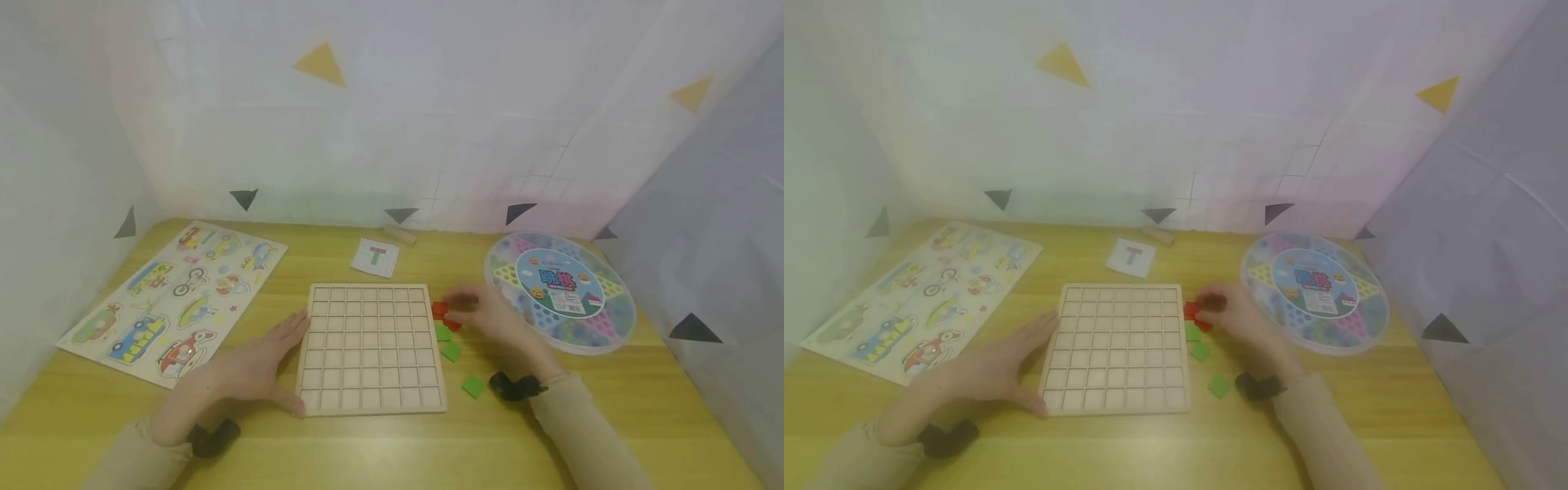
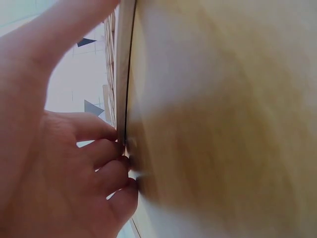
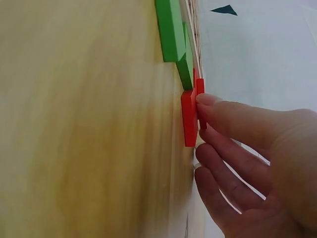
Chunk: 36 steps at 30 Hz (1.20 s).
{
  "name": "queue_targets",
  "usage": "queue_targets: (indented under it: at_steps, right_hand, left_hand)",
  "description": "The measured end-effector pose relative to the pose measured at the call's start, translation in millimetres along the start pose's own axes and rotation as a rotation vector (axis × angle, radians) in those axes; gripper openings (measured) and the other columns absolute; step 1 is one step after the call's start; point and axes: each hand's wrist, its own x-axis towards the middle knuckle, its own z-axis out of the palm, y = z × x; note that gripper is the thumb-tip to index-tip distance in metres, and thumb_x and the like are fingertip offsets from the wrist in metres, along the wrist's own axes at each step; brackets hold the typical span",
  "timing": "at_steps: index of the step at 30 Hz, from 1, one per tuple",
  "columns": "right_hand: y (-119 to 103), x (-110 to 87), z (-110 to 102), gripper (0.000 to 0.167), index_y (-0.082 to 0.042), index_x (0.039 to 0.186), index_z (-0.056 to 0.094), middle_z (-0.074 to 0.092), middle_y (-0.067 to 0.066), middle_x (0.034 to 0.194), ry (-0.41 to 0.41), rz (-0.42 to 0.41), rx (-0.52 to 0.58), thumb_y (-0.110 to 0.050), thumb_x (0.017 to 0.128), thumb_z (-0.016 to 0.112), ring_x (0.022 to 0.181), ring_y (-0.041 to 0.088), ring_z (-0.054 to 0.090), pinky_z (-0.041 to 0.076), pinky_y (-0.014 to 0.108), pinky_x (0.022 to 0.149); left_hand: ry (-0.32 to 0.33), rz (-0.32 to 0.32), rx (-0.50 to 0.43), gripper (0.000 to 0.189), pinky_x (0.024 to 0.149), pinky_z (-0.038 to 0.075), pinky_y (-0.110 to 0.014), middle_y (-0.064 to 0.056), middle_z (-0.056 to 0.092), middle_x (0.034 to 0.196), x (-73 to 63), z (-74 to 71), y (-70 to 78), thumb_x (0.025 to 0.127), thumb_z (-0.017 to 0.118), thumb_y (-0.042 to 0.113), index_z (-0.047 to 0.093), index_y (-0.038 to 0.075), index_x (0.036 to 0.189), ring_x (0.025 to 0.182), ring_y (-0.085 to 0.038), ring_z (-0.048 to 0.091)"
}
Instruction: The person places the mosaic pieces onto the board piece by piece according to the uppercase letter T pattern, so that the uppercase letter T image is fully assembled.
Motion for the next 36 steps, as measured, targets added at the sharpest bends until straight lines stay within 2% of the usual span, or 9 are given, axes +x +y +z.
queue_targets:
  at_steps: [9,16,36]
  right_hand:
    - [3.8,1.0,3.0,0.028,-0.019,0.111,0.074,0.073,-0.003,0.112,0.036,-0.041,-0.014,-0.024,0.085,0.081,0.113,0.021,0.064,0.048,0.047,0.104]
    - [4.8,0.6,3.9,0.024,-0.019,0.109,0.075,0.075,-0.004,0.109,0.046,-0.095,-0.092,-0.024,0.085,0.081,0.11,0.02,0.067,0.05,0.045,0.102]
    - [1.8,-0.1,3.4,0.024,-0.016,0.108,0.075,0.076,-0.002,0.107,0.051,-0.113,-0.104,-0.022,0.086,0.08,0.106,0.019,0.069,0.051,0.045,0.1]
  left_hand:
    - [0.001,-0.001,0.005,0.139,0.119,0.021,-0.061,-0.016,0.001,0.168,1.0,0.1,0.9,0.06,0.08,0.072,0.013,0.001,0.159,0.153,-0.041,0.007]
    - [0.008,0.006,0.021,0.139,0.119,0.023,-0.059,-0.015,0.002,0.168,1.1,1.0,0.3,0.059,0.08,0.073,0.014,0.001,0.159,0.153,-0.04,0.008]
    - [-0.005,0.001,-0.011,0.139,0.119,0.02,-0.062,-0.016,0.0,0.168,1.7,1.4,-0.9,0.061,0.08,0.071,0.011,0.002,0.16,0.153,-0.042,0.006]
